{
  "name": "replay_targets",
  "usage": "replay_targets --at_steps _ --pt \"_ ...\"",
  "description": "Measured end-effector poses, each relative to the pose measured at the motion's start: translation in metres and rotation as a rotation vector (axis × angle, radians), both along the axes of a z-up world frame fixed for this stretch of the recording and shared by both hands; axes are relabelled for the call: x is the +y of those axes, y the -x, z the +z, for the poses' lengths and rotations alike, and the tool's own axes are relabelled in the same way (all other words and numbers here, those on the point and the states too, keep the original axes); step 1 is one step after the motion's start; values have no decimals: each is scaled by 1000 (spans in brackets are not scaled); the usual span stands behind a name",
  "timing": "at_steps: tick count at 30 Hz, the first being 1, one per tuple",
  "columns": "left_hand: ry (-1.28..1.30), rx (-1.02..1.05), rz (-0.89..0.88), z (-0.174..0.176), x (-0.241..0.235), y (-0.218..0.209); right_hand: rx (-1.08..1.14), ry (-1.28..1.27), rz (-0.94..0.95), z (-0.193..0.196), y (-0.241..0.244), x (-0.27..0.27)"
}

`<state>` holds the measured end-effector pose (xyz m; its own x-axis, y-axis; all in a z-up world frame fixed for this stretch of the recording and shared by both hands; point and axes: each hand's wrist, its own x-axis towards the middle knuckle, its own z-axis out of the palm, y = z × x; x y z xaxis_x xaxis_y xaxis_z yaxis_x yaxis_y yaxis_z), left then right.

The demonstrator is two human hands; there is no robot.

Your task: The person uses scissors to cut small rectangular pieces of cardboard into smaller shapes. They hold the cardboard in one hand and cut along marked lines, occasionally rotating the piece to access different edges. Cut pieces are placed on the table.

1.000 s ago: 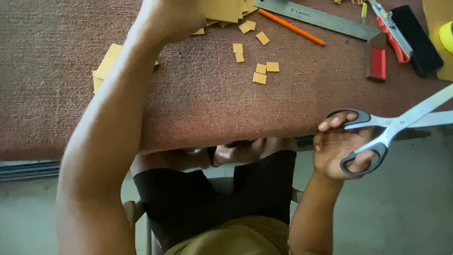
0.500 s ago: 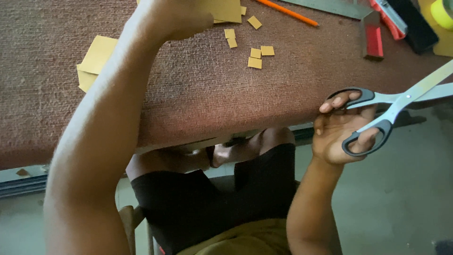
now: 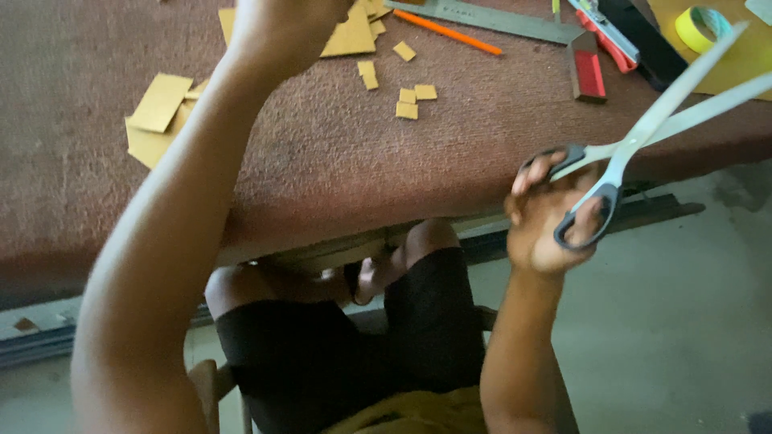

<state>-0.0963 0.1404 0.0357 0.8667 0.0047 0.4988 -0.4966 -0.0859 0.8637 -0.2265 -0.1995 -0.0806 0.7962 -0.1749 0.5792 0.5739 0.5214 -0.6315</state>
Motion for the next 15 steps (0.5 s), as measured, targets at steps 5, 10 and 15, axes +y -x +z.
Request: replay_targets --at_steps 5,10,15 --pt "105 -32 0 -18 -13 84 626 197 -89 -15 54 45" --pt "271 110 128 -63 -15 160 583 462 207 -59 68 102" --pt "117 62 84 -93 -4 181 376 266 502 -87 65 132"
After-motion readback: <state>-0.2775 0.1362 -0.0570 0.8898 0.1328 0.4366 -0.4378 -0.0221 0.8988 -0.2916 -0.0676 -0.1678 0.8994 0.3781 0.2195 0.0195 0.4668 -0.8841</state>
